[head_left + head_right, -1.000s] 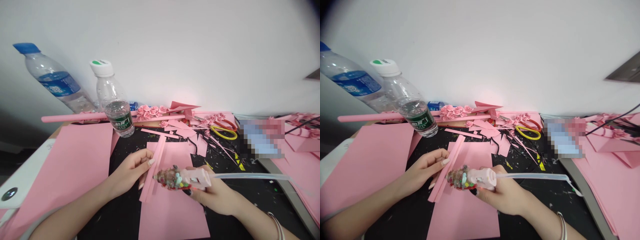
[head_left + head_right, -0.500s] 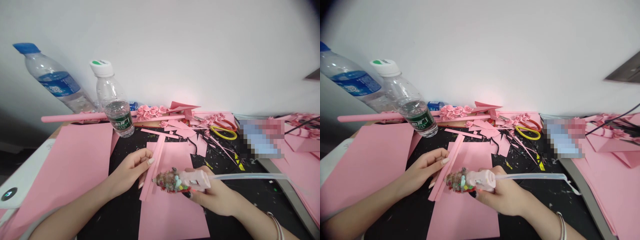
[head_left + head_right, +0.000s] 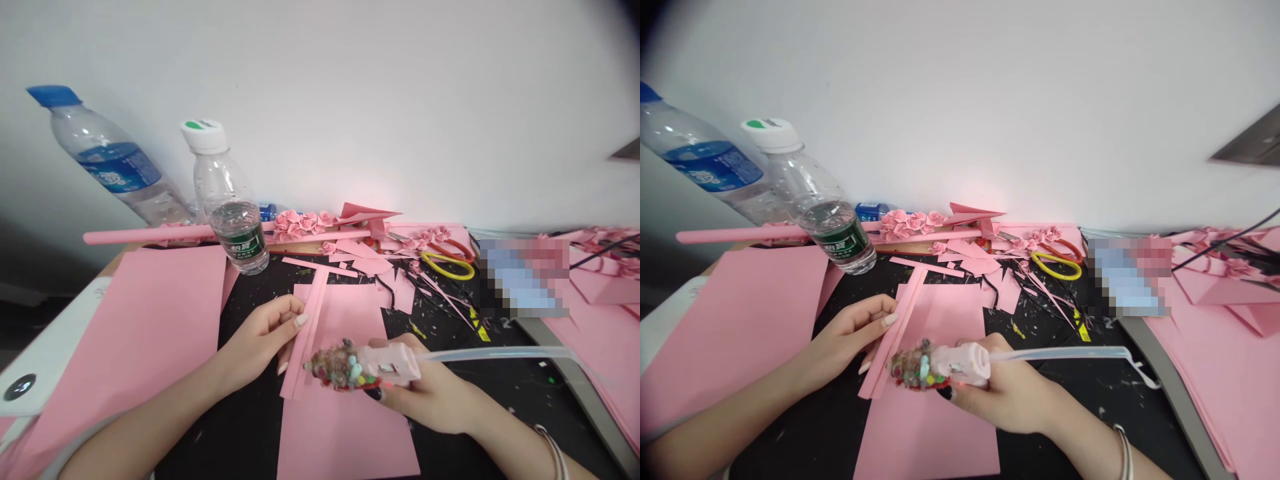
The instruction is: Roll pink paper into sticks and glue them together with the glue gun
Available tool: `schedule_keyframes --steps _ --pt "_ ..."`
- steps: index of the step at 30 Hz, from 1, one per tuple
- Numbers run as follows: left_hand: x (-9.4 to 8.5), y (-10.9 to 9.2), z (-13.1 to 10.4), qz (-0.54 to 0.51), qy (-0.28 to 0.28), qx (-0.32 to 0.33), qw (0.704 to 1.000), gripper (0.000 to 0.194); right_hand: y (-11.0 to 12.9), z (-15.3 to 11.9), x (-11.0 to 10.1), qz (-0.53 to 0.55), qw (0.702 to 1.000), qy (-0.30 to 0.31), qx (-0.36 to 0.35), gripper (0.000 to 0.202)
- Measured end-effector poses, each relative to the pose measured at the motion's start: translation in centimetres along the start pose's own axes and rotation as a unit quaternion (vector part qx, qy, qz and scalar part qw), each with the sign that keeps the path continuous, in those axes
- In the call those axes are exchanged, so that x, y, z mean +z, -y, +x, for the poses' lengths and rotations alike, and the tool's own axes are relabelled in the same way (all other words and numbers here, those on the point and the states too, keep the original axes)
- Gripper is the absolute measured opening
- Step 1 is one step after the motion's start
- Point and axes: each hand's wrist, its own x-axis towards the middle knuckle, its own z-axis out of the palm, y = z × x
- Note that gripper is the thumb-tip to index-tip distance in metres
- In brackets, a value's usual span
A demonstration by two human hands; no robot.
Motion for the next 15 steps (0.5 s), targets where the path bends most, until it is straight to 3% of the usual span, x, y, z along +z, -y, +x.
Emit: schedule_keyframes --steps 5,15 --pt "0.00 -0.04 0.14 -0.001 -0.014 -0.002 1.000 0.024 0.04 -0.02 -0.03 -0.010 1.000 0.009 -0.013 0.023" --pt "0.04 0.07 0.14 0.004 -0.005 0.000 1.000 0.024 0.52 0.51 -0.30 -0.069 0.996 -0.032 -0.042 0.024"
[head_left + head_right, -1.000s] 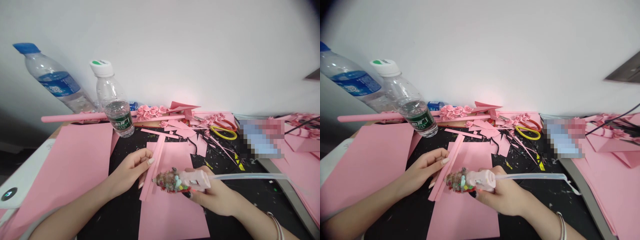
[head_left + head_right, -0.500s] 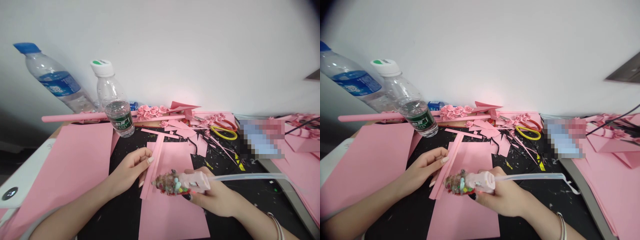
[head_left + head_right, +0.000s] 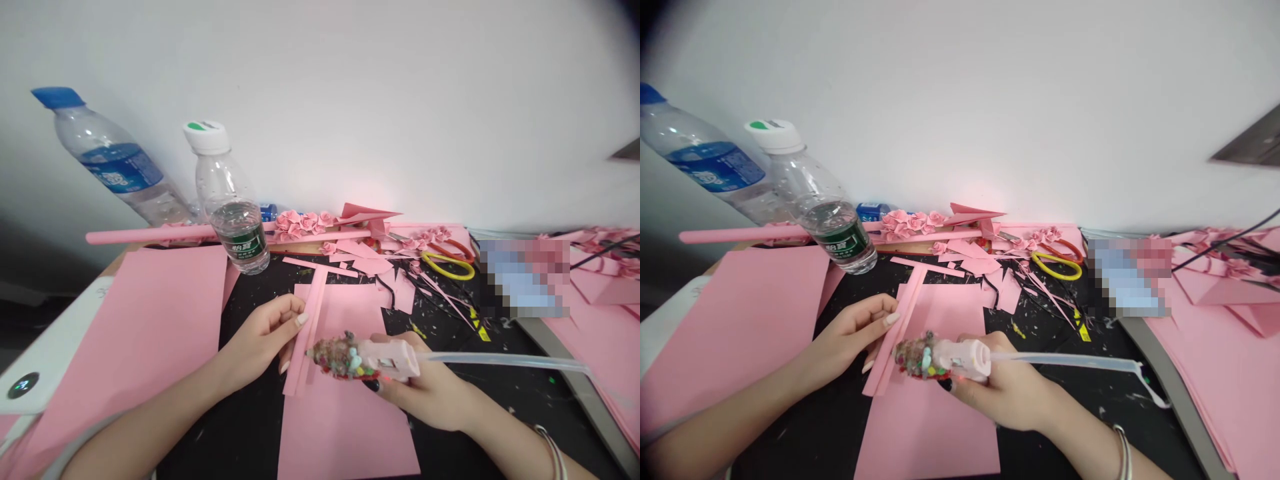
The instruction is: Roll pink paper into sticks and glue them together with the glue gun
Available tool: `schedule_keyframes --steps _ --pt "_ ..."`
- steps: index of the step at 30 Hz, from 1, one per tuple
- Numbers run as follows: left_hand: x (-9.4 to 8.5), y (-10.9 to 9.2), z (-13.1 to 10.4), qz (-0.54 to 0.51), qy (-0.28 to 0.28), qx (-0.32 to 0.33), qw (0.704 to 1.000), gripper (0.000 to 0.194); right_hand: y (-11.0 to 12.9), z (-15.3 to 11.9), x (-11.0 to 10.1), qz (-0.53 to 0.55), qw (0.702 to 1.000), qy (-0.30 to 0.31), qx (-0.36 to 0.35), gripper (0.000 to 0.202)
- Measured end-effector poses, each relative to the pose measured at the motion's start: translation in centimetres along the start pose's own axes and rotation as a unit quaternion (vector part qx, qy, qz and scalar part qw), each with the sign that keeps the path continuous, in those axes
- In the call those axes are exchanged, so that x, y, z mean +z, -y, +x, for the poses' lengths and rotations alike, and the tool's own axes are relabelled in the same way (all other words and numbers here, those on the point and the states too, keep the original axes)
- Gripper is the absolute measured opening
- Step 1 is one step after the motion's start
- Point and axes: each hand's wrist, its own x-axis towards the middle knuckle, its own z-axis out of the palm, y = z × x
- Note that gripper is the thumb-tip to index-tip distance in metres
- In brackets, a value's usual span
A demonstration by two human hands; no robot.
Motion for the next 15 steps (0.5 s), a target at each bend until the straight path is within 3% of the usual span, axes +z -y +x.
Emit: schedule_keyframes --steps 7,15 --pt "0.11 -0.05 -0.10 0.003 -0.003 0.004 1.000 0.023 0.01 -0.04 0.22 -0.034 0.999 -0.009 0.012 0.033" --pt "0.03 0.08 -0.07 0.002 -0.003 0.002 1.000 0.024 0.13 -0.06 0.20 -0.011 1.000 -0.006 0.011 0.028"
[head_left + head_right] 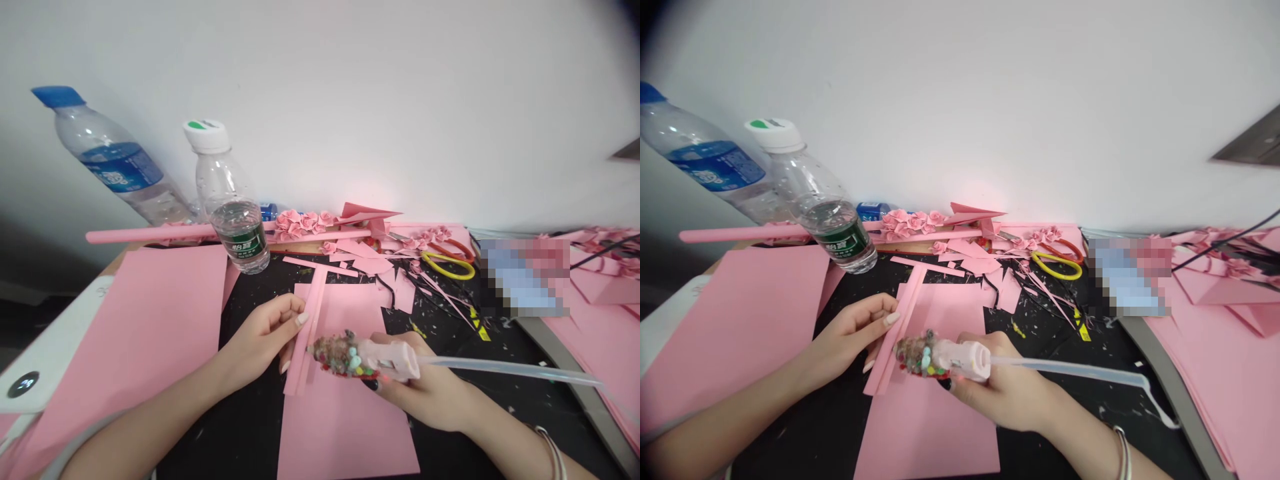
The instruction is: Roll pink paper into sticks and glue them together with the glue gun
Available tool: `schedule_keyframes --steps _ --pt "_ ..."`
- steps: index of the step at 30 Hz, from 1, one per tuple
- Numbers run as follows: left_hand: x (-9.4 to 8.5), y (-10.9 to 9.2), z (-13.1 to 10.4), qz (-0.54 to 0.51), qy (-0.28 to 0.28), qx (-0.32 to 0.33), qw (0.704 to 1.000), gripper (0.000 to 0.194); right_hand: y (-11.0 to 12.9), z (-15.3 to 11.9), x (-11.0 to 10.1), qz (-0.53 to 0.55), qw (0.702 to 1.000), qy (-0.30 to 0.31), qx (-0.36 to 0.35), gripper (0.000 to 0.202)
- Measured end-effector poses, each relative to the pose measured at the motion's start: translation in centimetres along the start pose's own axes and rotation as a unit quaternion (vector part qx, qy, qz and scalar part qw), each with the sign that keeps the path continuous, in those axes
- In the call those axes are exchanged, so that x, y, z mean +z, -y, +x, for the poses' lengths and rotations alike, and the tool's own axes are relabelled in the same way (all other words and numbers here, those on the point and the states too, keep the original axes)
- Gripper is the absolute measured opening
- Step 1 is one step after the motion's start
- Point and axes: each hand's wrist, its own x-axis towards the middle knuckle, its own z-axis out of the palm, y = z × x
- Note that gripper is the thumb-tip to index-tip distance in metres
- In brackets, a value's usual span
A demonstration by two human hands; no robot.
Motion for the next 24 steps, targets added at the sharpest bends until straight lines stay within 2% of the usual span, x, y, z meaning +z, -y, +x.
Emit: schedule_keyframes --steps 16,21,24 --pt "-0.03 -0.07 0.02 0.006 -0.016 0.002 1.000 0.025 -0.18 0.29 0.00 0.057 0.988 0.144 -0.009 0.016" --pt "-0.12 0.04 0.04 -0.001 -0.027 -0.002 1.000 0.025 0.00 0.15 -0.22 0.043 0.989 0.143 -0.015 0.014" --pt "-0.12 0.01 0.03 -0.004 -0.031 -0.004 1.000 0.025 0.04 -0.02 -0.30 0.032 0.993 0.112 -0.010 0.018"
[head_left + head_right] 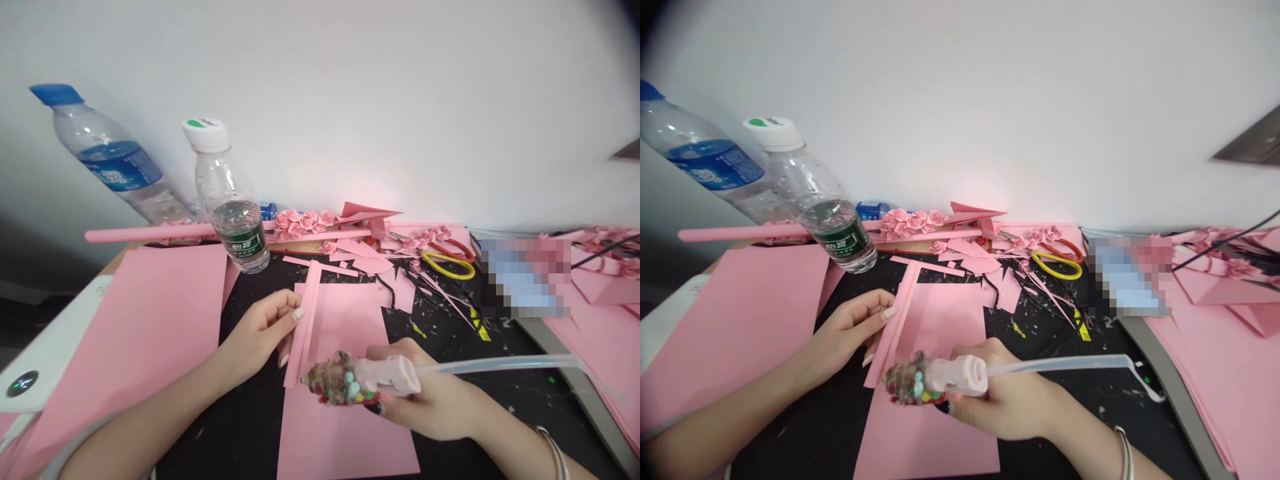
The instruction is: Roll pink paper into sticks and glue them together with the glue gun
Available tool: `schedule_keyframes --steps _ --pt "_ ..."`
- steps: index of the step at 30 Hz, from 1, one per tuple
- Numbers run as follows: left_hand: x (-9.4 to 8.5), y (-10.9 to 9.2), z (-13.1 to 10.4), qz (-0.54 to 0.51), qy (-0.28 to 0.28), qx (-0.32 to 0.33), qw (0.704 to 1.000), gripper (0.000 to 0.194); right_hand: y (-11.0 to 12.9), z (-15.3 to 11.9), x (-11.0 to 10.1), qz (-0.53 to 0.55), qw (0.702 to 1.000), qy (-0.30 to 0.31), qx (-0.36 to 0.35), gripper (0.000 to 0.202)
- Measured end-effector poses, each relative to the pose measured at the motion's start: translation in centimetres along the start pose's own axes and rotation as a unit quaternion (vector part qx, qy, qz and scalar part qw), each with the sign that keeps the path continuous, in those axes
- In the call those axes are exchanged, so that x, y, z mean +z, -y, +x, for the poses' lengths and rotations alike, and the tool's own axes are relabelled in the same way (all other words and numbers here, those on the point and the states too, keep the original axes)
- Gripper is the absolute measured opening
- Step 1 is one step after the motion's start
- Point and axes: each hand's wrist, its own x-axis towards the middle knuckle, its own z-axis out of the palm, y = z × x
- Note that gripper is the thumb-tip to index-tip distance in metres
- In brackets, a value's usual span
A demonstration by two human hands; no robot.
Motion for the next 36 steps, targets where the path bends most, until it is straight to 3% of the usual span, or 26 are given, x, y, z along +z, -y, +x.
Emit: schedule_keyframes --steps 3,13,27,36 --pt "0.05 -0.04 -0.03 0.006 -0.002 0.002 1.000 0.025 -0.09 0.04 0.07 -0.003 1.000 -0.021 -0.004 0.020" --pt "0.06 -0.13 0.27 0.006 -0.002 0.004 1.000 0.025 -0.07 0.32 0.23 0.028 0.999 0.041 0.007 0.017" --pt "0.04 -0.17 0.19 -0.008 -0.007 0.009 1.000 0.024 -0.06 0.15 -0.02 0.008 1.000 -0.020 0.007 0.016" --pt "-0.01 -0.12 0.18 -0.011 -0.009 0.008 1.000 0.024 -0.16 0.16 0.16 0.008 1.000 0.007 0.000 0.018"
